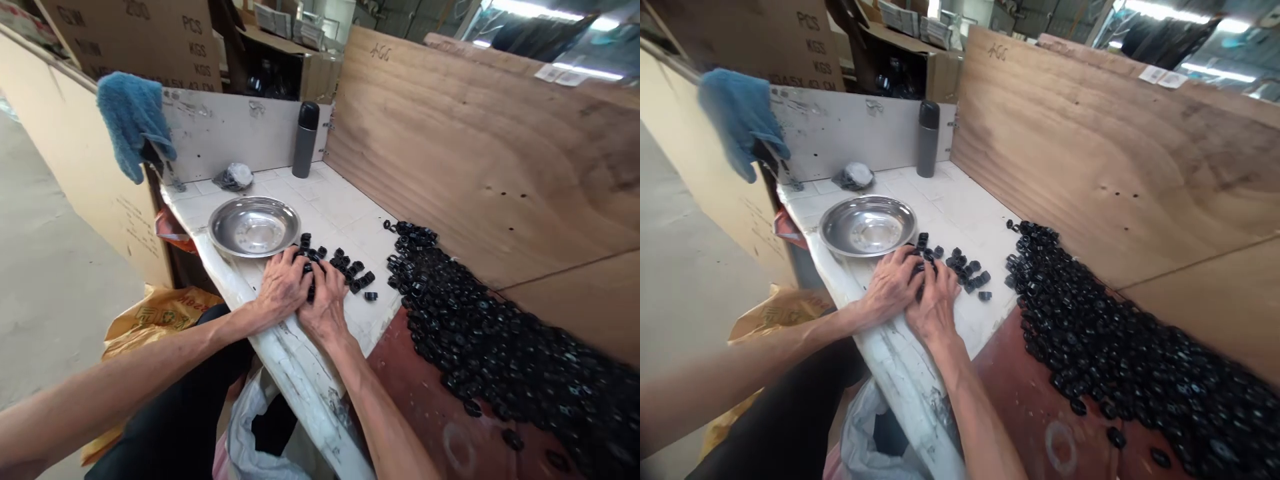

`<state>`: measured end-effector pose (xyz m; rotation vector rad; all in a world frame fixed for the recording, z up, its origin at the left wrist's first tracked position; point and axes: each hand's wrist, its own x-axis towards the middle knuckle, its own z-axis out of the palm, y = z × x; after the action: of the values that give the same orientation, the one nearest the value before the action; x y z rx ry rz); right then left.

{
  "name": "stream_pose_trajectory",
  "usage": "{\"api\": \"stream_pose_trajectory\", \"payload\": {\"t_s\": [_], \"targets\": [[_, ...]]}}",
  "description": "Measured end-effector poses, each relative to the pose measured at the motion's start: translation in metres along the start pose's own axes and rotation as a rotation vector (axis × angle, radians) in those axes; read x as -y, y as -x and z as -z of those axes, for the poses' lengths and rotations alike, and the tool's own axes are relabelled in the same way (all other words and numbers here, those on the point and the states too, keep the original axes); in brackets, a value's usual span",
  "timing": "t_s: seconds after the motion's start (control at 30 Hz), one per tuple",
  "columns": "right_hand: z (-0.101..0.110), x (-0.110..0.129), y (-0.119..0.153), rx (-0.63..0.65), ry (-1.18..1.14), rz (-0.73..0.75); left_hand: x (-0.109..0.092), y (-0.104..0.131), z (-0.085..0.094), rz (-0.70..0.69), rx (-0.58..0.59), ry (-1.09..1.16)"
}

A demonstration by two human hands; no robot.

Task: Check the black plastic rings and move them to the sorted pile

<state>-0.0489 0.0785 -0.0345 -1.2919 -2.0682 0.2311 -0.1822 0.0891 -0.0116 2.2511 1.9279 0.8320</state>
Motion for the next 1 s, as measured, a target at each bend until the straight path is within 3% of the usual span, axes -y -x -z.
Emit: {"api": "stream_pose_trajectory", "payload": {"t_s": [0.13,0.23,0.33,0.43,0.53,0.63,0.73,0.83,0.9,1.0], "targets": [[0.024,0.002,0.015,-0.032,0.115,-0.087,0.002,0.000,-0.002,-0.071,-0.009,0.024],[0.036,-0.009,0.026,-0.096,0.190,-0.313,0.000,0.006,-0.008,-0.139,-0.126,-0.031],[0.030,-0.021,0.019,-0.071,0.144,-0.532,-0.006,0.014,-0.009,-0.208,-0.251,0.021],[0.028,-0.020,0.003,-0.034,0.108,-0.450,-0.021,0.027,-0.006,-0.297,-0.259,0.104],[0.051,-0.010,0.011,0.079,0.090,-0.289,-0.048,0.041,-0.006,-0.437,-0.220,0.243],[0.098,-0.005,0.068,0.050,0.137,-0.356,-0.080,0.046,-0.011,-0.466,-0.050,0.342],[0.146,-0.006,0.165,-0.033,0.360,-0.529,-0.106,0.040,-0.026,-0.555,0.080,0.348],[0.180,-0.011,0.258,-0.054,0.715,-0.714,-0.123,0.031,-0.053,-0.658,0.155,0.265],[0.194,-0.018,0.294,-0.058,0.877,-0.829,-0.130,0.028,-0.073,-0.678,0.165,0.171],[0.216,-0.035,0.316,-0.039,1.033,-0.974,-0.137,0.025,-0.099,-0.664,0.145,0.075]]}}
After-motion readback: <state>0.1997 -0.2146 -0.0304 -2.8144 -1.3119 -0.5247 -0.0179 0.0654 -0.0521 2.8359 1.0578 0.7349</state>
